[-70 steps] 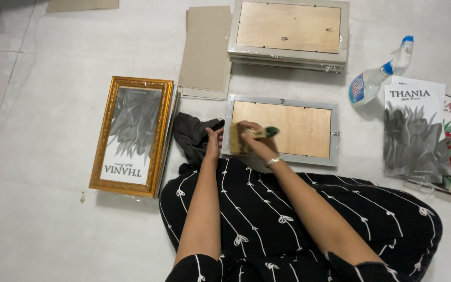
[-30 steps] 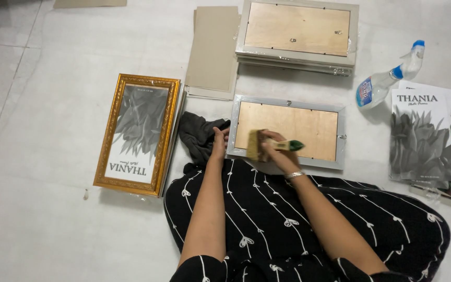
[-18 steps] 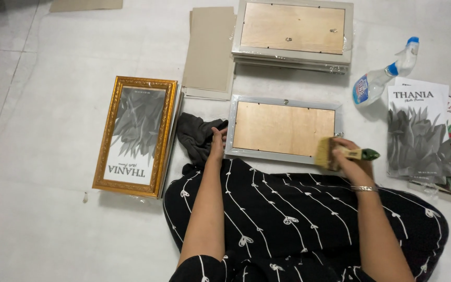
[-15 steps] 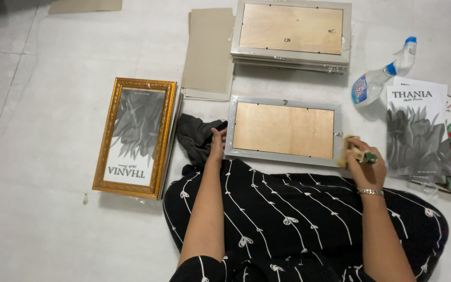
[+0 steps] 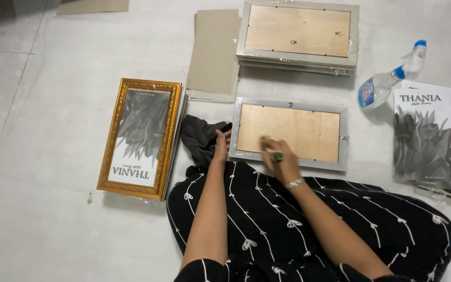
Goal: Wiping the glass of a picture frame with a cloth and then using a brush on the back of another frame.
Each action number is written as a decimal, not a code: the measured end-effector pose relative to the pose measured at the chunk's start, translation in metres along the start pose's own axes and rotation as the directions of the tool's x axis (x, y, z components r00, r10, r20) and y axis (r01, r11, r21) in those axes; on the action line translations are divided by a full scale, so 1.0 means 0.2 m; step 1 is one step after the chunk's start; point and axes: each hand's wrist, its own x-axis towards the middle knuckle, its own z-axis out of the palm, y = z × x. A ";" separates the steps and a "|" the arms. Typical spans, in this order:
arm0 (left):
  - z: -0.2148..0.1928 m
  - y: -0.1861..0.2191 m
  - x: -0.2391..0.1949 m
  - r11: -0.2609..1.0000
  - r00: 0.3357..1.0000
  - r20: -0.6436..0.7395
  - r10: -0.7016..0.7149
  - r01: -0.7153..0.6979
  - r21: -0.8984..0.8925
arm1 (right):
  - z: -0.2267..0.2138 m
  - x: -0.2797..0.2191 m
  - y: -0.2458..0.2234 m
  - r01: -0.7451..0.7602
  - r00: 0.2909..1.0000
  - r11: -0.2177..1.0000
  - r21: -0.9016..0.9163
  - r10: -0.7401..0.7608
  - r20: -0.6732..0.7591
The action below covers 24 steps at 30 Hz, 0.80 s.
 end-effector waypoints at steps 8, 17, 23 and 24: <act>0.02 0.15 -0.12 0.999 1.000 0.020 -0.010 0.011 -0.042 | 0.06 0.24 -0.34 -0.140 0.986 0.867 0.478 0.078 0.146; 0.01 0.17 -0.15 1.000 1.000 -0.006 -0.018 0.018 0.016 | -0.53 0.18 -0.02 -0.381 0.922 0.880 0.283 0.383 0.050; 0.01 0.20 -0.18 0.996 0.999 -0.003 -0.038 0.038 0.077 | -0.76 0.16 0.57 -0.571 0.807 0.811 -0.124 0.528 -0.264; 0.01 0.21 -0.18 0.996 0.999 -0.003 -0.040 0.040 0.083 | -0.80 0.15 0.57 -0.527 0.825 0.827 -0.198 0.441 -0.355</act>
